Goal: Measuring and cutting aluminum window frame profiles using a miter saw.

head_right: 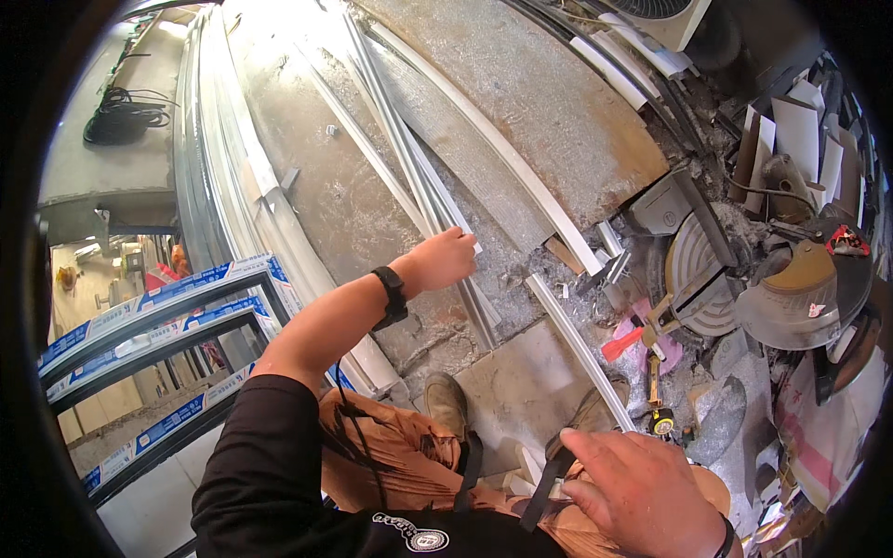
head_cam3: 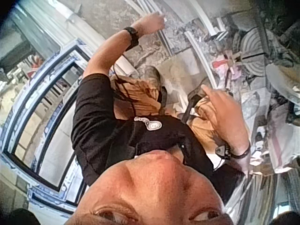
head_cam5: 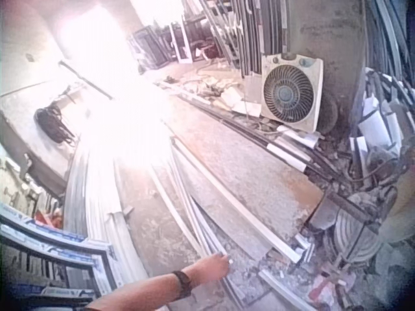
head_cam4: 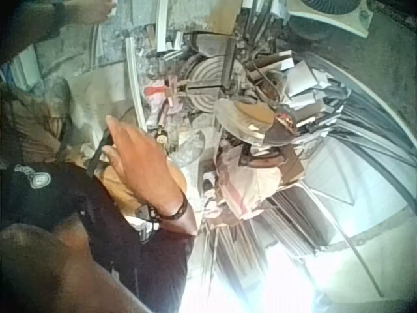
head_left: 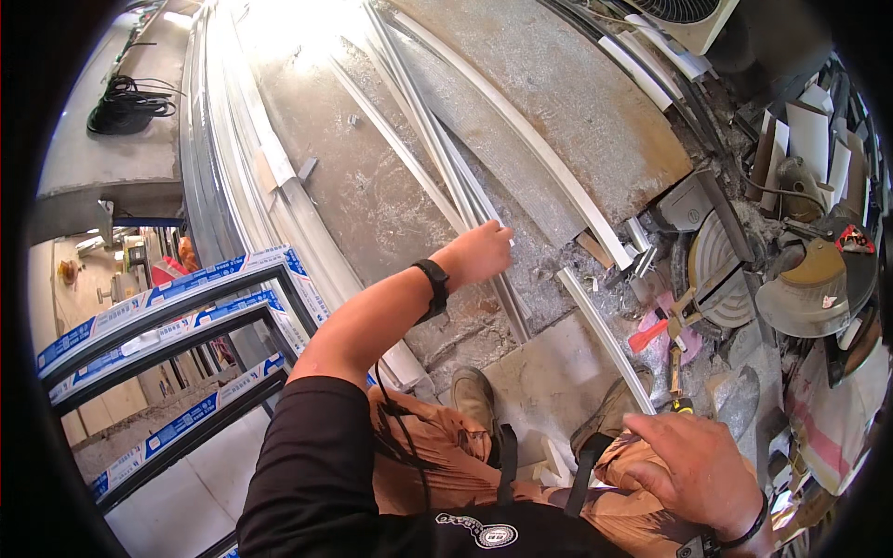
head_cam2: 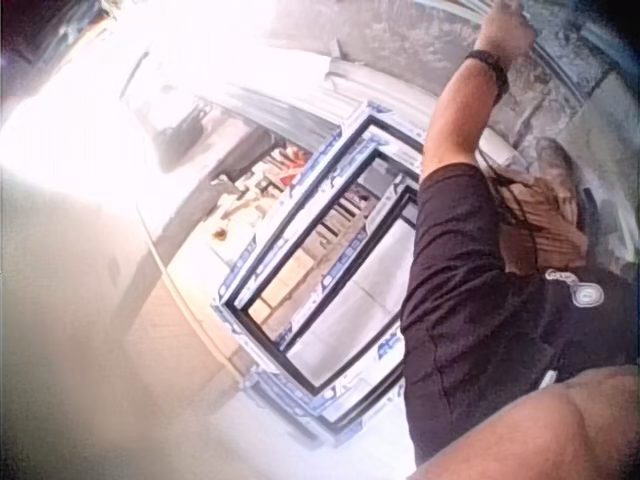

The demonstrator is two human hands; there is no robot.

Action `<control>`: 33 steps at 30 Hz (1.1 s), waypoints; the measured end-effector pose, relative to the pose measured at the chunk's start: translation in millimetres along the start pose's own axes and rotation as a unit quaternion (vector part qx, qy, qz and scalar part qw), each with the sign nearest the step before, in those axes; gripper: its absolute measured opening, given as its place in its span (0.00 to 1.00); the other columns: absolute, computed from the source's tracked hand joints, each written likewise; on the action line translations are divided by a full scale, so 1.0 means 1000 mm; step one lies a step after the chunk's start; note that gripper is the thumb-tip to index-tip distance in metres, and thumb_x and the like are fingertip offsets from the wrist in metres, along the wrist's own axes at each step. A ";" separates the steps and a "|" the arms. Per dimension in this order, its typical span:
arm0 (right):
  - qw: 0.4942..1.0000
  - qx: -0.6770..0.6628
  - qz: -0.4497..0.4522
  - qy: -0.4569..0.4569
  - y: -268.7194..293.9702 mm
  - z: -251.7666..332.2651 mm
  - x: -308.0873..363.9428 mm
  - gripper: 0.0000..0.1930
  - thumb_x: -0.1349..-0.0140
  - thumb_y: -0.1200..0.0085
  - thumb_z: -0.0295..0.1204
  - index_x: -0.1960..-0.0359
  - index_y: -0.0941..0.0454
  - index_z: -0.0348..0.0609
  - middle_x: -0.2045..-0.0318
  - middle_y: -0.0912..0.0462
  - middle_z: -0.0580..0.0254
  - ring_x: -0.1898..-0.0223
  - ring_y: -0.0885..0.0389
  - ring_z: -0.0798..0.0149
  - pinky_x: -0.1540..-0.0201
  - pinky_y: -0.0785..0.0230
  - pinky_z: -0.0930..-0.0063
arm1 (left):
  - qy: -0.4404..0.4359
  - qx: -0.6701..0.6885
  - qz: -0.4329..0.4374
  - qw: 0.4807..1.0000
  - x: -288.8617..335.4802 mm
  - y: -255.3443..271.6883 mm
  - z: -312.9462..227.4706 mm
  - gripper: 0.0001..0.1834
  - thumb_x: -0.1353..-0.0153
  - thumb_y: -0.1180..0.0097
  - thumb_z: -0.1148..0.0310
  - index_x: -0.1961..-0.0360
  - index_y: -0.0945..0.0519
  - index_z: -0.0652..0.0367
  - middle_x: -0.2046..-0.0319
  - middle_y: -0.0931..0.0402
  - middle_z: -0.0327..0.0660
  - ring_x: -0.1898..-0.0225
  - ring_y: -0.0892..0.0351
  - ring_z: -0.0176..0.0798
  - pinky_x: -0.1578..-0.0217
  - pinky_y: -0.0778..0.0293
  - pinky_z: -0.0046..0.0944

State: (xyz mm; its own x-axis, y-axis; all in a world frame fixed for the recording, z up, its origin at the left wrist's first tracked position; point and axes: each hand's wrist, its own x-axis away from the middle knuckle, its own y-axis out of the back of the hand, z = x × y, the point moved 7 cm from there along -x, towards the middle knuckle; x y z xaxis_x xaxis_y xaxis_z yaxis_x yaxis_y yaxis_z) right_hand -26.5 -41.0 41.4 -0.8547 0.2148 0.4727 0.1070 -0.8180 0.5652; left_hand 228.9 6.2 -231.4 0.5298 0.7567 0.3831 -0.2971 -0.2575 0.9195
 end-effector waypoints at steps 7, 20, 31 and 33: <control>1.000 -0.010 -0.012 0.013 -0.001 -0.002 0.001 0.26 0.46 0.36 0.38 0.46 0.25 0.42 0.60 0.17 0.54 0.59 0.18 0.50 0.56 0.26 0.60 | 0.007 0.017 0.001 1.000 0.004 -0.011 -0.027 0.04 0.48 0.42 0.64 0.78 0.19 0.44 0.74 0.24 0.26 0.58 0.28 0.34 0.60 0.35 0.35; 0.999 -0.014 -0.024 0.030 0.003 -0.005 -0.001 0.27 0.46 0.35 0.35 0.44 0.27 0.42 0.60 0.18 0.55 0.60 0.18 0.51 0.56 0.26 0.62 | 0.045 0.152 0.071 0.985 0.010 -0.025 -0.025 0.09 0.47 0.40 0.62 0.66 0.18 0.53 0.67 0.21 0.36 0.53 0.26 0.42 0.55 0.29 0.42; 1.000 -0.011 0.011 0.002 -0.003 -0.013 -0.004 0.26 0.43 0.37 0.37 0.43 0.28 0.43 0.58 0.19 0.58 0.59 0.19 0.54 0.58 0.28 0.62 | 0.194 0.093 0.090 0.972 -0.015 -0.027 0.057 0.12 0.42 0.45 0.71 0.57 0.18 0.53 0.57 0.22 0.39 0.46 0.27 0.43 0.42 0.36 0.50; 1.000 -0.008 0.009 -0.005 -0.002 -0.014 -0.004 0.26 0.43 0.37 0.37 0.44 0.28 0.43 0.59 0.19 0.58 0.59 0.19 0.54 0.58 0.28 0.63 | 0.184 0.064 0.131 0.972 -0.016 -0.040 0.059 0.13 0.42 0.47 0.74 0.57 0.18 0.52 0.59 0.22 0.37 0.47 0.27 0.42 0.39 0.40 0.53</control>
State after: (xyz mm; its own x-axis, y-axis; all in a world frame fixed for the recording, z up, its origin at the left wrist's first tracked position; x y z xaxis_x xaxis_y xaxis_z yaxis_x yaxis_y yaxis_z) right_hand -30.5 -47.3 29.1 -0.8471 0.2056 0.4901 0.1144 -0.8300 0.5460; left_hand 279.6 -31.2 -268.5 0.1219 0.8125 0.5700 -0.2695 -0.5256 0.8069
